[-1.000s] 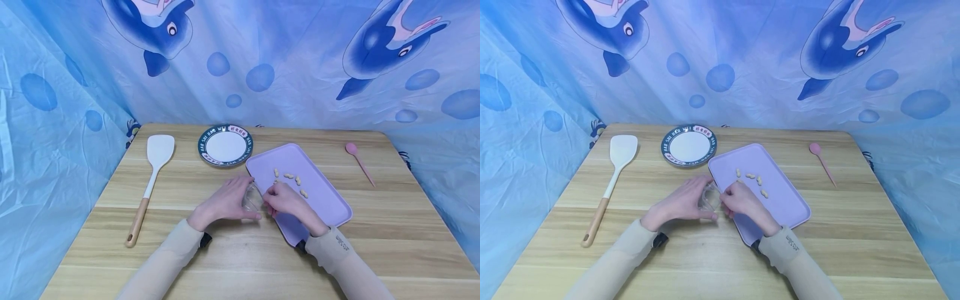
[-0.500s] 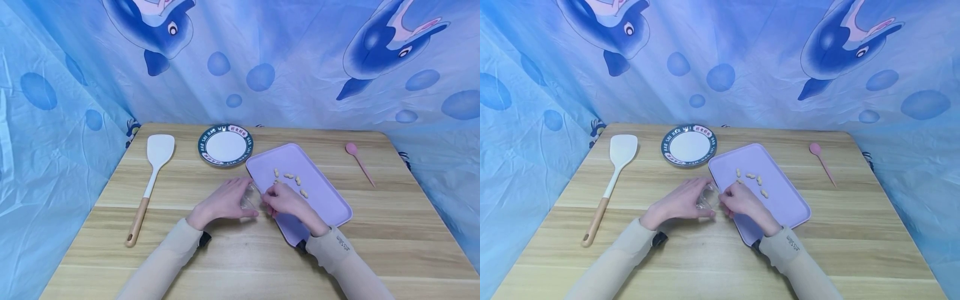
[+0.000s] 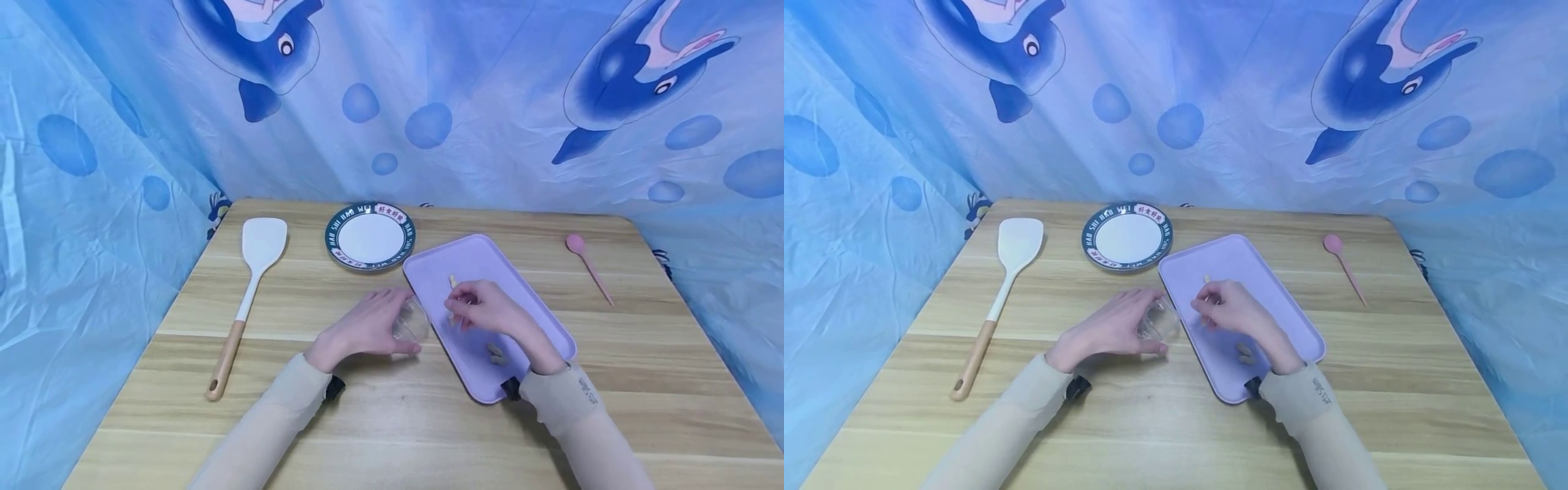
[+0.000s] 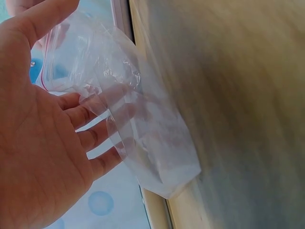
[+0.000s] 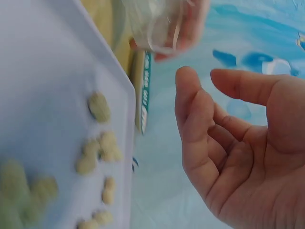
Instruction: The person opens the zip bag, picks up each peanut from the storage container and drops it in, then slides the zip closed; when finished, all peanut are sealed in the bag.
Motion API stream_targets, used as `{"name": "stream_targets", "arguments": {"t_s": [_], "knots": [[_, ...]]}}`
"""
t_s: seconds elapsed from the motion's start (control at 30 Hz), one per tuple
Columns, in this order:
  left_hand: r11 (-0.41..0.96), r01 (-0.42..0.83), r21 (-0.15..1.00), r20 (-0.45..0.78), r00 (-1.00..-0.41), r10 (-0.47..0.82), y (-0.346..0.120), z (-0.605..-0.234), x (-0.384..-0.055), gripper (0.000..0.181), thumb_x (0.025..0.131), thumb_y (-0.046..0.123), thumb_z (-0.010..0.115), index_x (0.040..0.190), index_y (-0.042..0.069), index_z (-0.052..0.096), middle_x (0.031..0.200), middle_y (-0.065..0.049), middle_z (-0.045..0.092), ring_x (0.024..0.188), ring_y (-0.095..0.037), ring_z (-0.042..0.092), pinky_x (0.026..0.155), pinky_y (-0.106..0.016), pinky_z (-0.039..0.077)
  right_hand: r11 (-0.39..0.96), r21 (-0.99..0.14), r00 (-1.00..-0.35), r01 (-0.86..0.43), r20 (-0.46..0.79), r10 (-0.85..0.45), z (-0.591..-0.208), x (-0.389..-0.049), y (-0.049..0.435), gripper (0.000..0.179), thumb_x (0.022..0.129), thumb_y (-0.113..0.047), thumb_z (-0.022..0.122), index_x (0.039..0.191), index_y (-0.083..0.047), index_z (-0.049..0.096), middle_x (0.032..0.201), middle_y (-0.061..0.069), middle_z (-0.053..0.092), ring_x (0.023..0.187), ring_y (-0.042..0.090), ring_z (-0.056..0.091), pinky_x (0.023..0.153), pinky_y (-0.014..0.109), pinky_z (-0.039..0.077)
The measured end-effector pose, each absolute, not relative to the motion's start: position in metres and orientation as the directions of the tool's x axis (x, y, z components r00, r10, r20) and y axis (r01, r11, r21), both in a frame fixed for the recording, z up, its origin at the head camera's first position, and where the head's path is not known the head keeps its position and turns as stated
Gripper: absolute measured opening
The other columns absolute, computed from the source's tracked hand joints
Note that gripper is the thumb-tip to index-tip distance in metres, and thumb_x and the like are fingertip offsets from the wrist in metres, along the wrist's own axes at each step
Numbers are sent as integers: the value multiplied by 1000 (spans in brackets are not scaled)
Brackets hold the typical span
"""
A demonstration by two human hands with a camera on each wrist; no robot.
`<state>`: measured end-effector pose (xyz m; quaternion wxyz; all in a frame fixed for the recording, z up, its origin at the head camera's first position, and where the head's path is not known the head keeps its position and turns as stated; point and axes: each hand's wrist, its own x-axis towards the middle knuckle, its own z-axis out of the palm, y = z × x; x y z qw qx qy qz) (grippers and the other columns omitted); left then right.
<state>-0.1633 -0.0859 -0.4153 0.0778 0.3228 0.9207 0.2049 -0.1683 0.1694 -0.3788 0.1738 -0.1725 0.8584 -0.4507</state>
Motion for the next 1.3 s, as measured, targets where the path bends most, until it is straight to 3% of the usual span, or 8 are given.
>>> {"name": "stream_targets", "arguments": {"t_s": [0.23, 0.37, 0.67, 0.93, 1.3], "knots": [[716, 551, 428, -28, -784, 620, -85, -416, -164, 98, 74, 62, 78, 149, 11, 39, 143, -7, 52, 134, -25, 44, 115, -48, 29, 582, -738, -884, -342, 43, -465, -373, -186, 204, 7, 91, -6, 69, 95, 0, 68, 80, 4, 65, 73, 19, 60, 63, 27, 49], [721, 545, 428, -39, -786, 617, -85, -417, -163, 99, 74, 61, 78, 149, 11, 39, 146, -7, 50, 136, -25, 42, 115, -48, 28, 620, -682, -888, -387, 94, -450, -378, -199, 222, 12, 87, -3, 73, 96, 3, 67, 81, 5, 64, 73, 19, 59, 63, 26, 48], [725, 533, 436, -46, -792, 609, -86, -418, -163, 98, 73, 60, 80, 148, 11, 40, 144, -6, 51, 136, -26, 43, 114, -50, 29, 633, -648, -847, -422, 34, -530, -399, -220, 250, 27, 81, 2, 78, 103, 10, 65, 92, 18, 65, 79, 26, 64, 70, 32, 54], [726, 524, 446, -54, -794, 606, -86, -419, -164, 99, 73, 60, 81, 149, 12, 38, 140, -4, 54, 135, -26, 43, 115, -51, 28, 660, -640, -843, -393, -36, -537, -412, -225, 254, 29, 82, -5, 80, 104, 7, 65, 87, 12, 62, 80, 23, 57, 68, 25, 47], [731, 519, 443, -62, -796, 602, -86, -418, -162, 100, 73, 59, 80, 149, 10, 38, 138, -4, 56, 135, -27, 43, 115, -50, 28, 708, -624, -861, -330, -107, -496, -419, -226, 252, 27, 83, -7, 81, 103, 3, 66, 85, 7, 61, 77, 19, 55, 68, 27, 46]]}}
